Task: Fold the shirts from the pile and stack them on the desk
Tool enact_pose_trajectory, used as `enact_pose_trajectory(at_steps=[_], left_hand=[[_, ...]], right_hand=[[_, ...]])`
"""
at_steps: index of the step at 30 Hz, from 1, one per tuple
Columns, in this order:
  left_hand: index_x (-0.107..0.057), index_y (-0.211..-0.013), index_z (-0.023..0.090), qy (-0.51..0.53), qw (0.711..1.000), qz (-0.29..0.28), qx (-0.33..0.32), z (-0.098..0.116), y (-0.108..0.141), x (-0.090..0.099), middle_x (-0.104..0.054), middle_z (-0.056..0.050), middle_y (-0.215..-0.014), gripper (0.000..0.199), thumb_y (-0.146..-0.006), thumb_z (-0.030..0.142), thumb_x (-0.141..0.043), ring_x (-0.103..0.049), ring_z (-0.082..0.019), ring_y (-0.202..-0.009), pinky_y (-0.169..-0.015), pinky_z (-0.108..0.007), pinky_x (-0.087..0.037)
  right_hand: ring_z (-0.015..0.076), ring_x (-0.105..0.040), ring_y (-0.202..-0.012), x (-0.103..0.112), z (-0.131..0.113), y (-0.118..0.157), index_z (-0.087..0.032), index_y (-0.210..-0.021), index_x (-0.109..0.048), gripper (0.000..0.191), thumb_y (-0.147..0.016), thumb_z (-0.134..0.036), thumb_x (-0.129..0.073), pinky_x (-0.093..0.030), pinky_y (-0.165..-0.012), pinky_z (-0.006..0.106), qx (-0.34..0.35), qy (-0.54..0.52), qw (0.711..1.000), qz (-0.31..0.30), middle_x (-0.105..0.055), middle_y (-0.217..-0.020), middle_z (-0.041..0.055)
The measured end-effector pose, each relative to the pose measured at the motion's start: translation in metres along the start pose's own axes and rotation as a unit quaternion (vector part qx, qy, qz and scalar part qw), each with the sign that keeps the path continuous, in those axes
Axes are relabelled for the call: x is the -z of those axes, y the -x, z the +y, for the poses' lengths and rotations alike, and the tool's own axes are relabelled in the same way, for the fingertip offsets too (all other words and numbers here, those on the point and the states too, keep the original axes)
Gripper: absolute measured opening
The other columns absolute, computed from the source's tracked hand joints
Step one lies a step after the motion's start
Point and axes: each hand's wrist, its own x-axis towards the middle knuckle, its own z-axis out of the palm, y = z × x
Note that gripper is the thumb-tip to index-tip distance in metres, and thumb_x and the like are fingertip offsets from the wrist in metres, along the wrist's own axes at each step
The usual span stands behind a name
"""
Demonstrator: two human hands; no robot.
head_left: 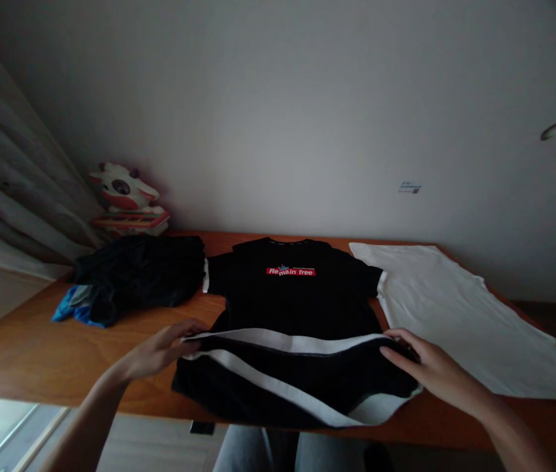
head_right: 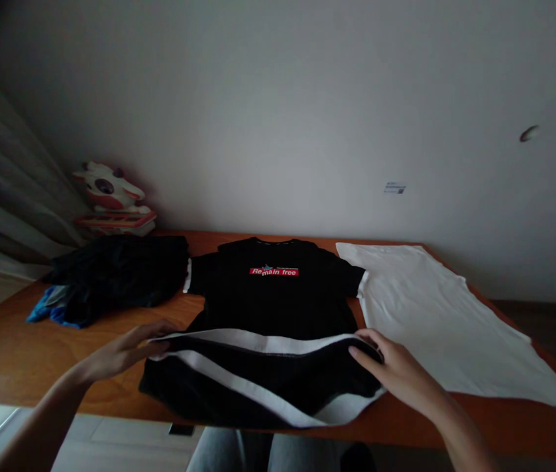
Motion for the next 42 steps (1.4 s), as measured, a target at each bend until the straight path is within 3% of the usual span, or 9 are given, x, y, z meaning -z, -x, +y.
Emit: enact_pose_trajectory(at_steps=[3,7,11,17,22,28,33,38,42], left_hand=[[-0.072,-0.122,0.026,0.073,0.996,-0.043,0.015,0.010,-0.007,-0.001,-0.073,-0.007,-0.126,0.058,-0.084,0.067,-0.058,-0.067,-0.029,-0.116,-0.098,-0.034,-0.054],[-0.077,-0.093,0.020,0.082,0.991,0.049,0.092,0.002,-0.049,-0.021,-0.078,-0.007,-0.098,0.068,-0.087,0.077,-0.040,-0.071,-0.028,-0.097,-0.086,-0.034,-0.057],[-0.069,-0.075,0.019,-0.043,0.977,0.096,0.185,-0.014,-0.112,-0.040,-0.071,-0.008,-0.074,0.067,-0.094,0.069,-0.028,-0.071,-0.025,-0.077,-0.074,-0.032,-0.054],[-0.062,-0.117,0.016,-0.202,0.936,0.223,0.185,-0.015,-0.168,-0.037,-0.064,-0.019,-0.124,0.041,-0.091,0.047,-0.053,-0.060,-0.034,-0.118,-0.098,-0.043,-0.048],[-0.057,-0.129,0.017,-0.293,0.922,0.202,0.151,-0.021,-0.193,-0.022,-0.061,-0.017,-0.134,0.037,-0.097,0.027,-0.041,-0.056,-0.030,-0.126,-0.106,-0.042,-0.043],[-0.056,-0.129,0.007,-0.284,0.906,0.172,0.261,-0.042,-0.212,-0.001,-0.068,-0.026,-0.119,0.050,-0.091,0.040,-0.054,-0.068,-0.037,-0.109,-0.090,-0.044,-0.053],[-0.054,-0.132,0.018,-0.277,0.910,0.194,0.242,-0.038,-0.211,0.012,-0.070,-0.017,-0.122,0.039,-0.095,0.029,-0.047,-0.070,-0.031,-0.111,-0.090,-0.038,-0.052],[-0.044,-0.141,0.015,-0.276,0.898,0.245,0.237,-0.027,-0.200,0.030,-0.063,-0.020,-0.133,0.047,-0.096,0.026,-0.040,-0.067,-0.034,-0.114,-0.092,-0.044,-0.052],[-0.047,-0.143,0.013,-0.346,0.887,0.236,0.195,-0.017,-0.199,0.024,-0.060,-0.023,-0.134,0.054,-0.089,0.016,-0.046,-0.059,-0.039,-0.124,-0.096,-0.050,-0.050]], right_hand=[[0.0329,-0.068,-0.114,-0.019,0.005,-0.003,-0.025,-0.116,-0.067,0.058,-0.080,-0.070,-0.061,-0.053,-0.103,0.043,0.020,0.031,0.998,0.043,-0.074,-0.120,0.0119],[0.0341,-0.069,-0.115,-0.041,0.015,-0.010,-0.025,-0.120,-0.064,0.061,-0.079,-0.070,-0.062,-0.053,-0.102,0.046,0.013,0.036,0.997,0.064,-0.074,-0.121,0.0140],[0.0344,-0.068,-0.118,-0.058,0.022,-0.015,-0.022,-0.125,-0.062,0.066,-0.077,-0.067,-0.062,-0.053,-0.103,0.047,0.013,0.029,0.998,0.047,-0.073,-0.125,0.0147],[0.0311,-0.073,-0.105,-0.050,0.023,-0.015,-0.024,-0.100,-0.072,0.054,-0.086,-0.073,-0.052,-0.056,-0.097,0.043,0.050,0.009,0.996,0.067,-0.077,-0.107,0.0121],[0.0287,-0.073,-0.097,-0.031,0.025,-0.037,-0.024,-0.095,-0.071,0.057,-0.091,-0.074,-0.043,-0.057,-0.090,0.040,0.075,0.001,0.981,0.181,-0.076,-0.099,0.0129],[0.0280,-0.071,-0.094,-0.048,0.036,-0.063,-0.024,-0.095,-0.070,0.052,-0.091,-0.071,-0.047,-0.057,-0.089,0.044,0.103,0.038,0.971,0.214,-0.073,-0.098,0.0115],[0.0296,-0.065,-0.111,-0.063,0.042,-0.068,-0.024,-0.104,-0.067,0.042,-0.095,-0.059,-0.046,-0.049,-0.104,0.050,0.128,0.097,0.962,0.222,-0.070,-0.114,0.0114],[0.0310,-0.066,-0.107,-0.062,0.055,-0.064,-0.024,-0.103,-0.067,0.035,-0.093,-0.052,-0.048,-0.052,-0.098,0.050,0.121,0.157,0.962,0.188,-0.069,-0.113,0.0120],[0.0315,-0.068,-0.102,-0.061,0.060,-0.058,-0.023,-0.104,-0.068,0.034,-0.091,-0.048,-0.048,-0.054,-0.090,0.048,0.109,0.206,0.958,0.170,-0.068,-0.114,0.0126]])
